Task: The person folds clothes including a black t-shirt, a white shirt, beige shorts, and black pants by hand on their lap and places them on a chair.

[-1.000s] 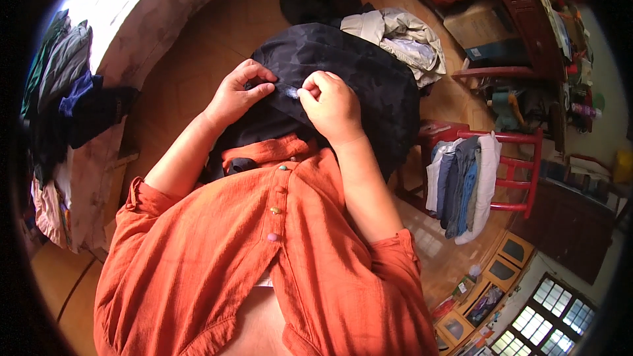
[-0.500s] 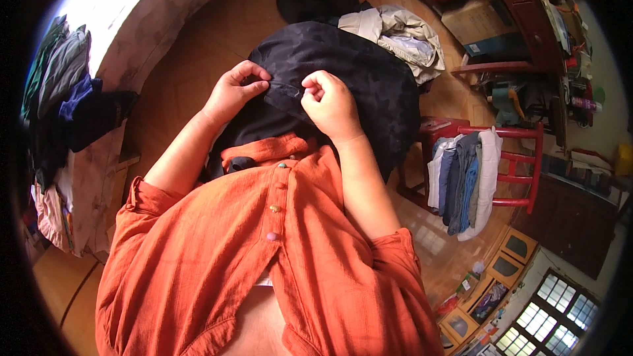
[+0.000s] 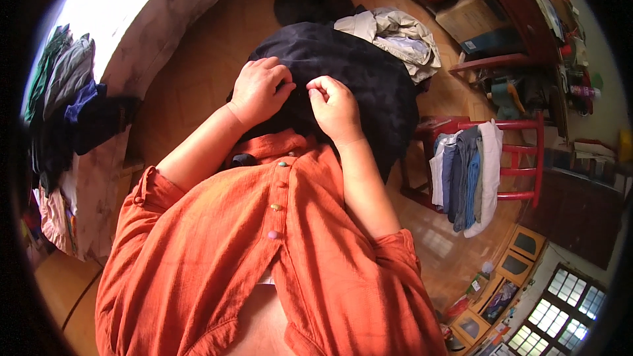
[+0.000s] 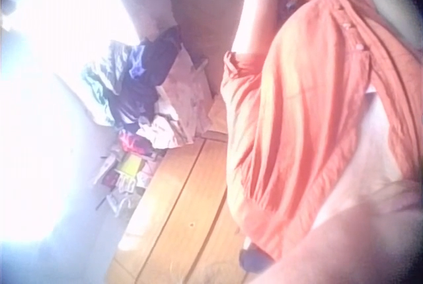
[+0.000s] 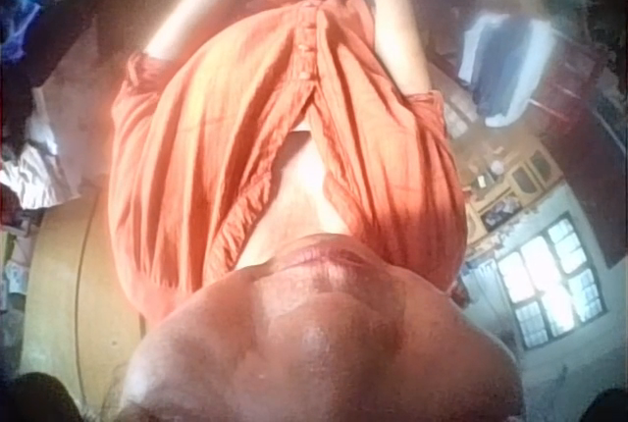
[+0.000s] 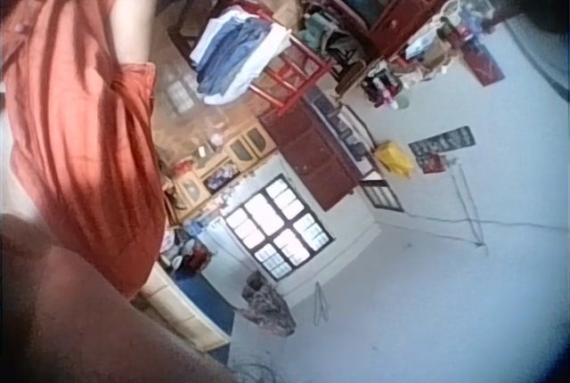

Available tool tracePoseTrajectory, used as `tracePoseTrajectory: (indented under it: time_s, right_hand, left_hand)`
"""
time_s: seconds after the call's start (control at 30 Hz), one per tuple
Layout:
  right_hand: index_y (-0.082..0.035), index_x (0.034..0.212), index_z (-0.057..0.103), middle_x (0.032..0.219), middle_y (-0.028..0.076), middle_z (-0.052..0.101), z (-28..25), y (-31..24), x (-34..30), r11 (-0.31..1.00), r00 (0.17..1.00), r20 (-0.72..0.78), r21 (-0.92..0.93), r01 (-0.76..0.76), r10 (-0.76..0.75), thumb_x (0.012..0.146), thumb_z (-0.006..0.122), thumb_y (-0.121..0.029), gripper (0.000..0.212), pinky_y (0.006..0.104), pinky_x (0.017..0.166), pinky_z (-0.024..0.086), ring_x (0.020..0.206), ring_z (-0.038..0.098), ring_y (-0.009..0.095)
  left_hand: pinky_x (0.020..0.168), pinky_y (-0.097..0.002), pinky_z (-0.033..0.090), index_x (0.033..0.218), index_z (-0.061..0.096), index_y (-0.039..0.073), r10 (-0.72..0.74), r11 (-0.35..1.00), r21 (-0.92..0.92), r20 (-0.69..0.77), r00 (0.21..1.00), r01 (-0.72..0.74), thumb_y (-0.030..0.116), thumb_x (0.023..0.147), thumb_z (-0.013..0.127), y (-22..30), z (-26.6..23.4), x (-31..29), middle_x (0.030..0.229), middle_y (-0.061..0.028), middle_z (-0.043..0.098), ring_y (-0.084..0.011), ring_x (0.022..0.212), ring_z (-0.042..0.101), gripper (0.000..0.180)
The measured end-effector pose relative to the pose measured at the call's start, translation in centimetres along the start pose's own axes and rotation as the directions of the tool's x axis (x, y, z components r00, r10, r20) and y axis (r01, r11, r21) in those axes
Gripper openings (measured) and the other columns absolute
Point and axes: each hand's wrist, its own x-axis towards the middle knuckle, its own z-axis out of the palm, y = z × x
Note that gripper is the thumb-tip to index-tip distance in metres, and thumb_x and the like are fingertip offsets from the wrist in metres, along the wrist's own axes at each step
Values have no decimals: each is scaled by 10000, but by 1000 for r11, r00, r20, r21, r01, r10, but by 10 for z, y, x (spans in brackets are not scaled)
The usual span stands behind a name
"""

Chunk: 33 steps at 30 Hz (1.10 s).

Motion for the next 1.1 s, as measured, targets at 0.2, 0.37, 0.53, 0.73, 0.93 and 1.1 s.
tracePoseTrajectory:
  time_s: [0.2,0.37,0.53,0.73,0.93,1.1]
  right_hand:
    - [-6,937,654,779,38,659,-11,6,-2,980,995,-27,176,-89,95,912,594,-61,85,257,623,512,656,608,106]
    - [-26,858,655,753,100,648,-6,1,-4,990,992,-20,-77,122,-124,879,672,-161,138,318,614,494,644,618,194]
    - [-53,757,596,708,68,609,18,-17,0,895,951,18,-333,298,-309,819,718,-147,166,340,595,481,634,597,215]
    - [-19,732,595,648,21,562,-5,-56,-19,970,931,366,229,-84,-6,973,610,-191,296,270,554,424,583,505,117]
    - [-74,857,597,830,76,601,-31,-22,-21,841,987,-38,-529,111,-155,727,790,-155,247,388,708,512,779,615,283]
    - [-77,796,582,833,106,591,-60,5,-23,785,983,-23,-605,131,-181,740,717,-90,146,431,773,486,868,592,336]
  left_hand:
    - [723,-323,492,876,644,25,-432,877,-295,-141,891,379,182,862,681,-86,1,-42,806,-94,613,-242,768,599,162]
    - [742,-277,484,995,661,-5,-812,502,-381,102,575,776,321,936,638,-169,-2,-92,817,-56,632,-150,778,581,332]
    - [886,-295,498,1202,593,42,-681,563,-512,157,715,649,47,844,717,-133,0,-67,1089,-60,638,-172,982,607,379]
    - [835,-238,482,1071,649,35,-485,439,-700,344,804,564,43,895,671,-92,-22,-44,990,4,647,-84,905,584,178]
    - [805,-327,499,1018,657,70,-288,907,-302,67,955,294,39,778,693,-70,-8,-35,992,-102,584,-256,907,610,245]
    - [796,-299,488,921,639,37,-214,927,-339,-123,969,161,-2,797,683,-98,-9,-23,872,-74,590,-215,867,599,138]
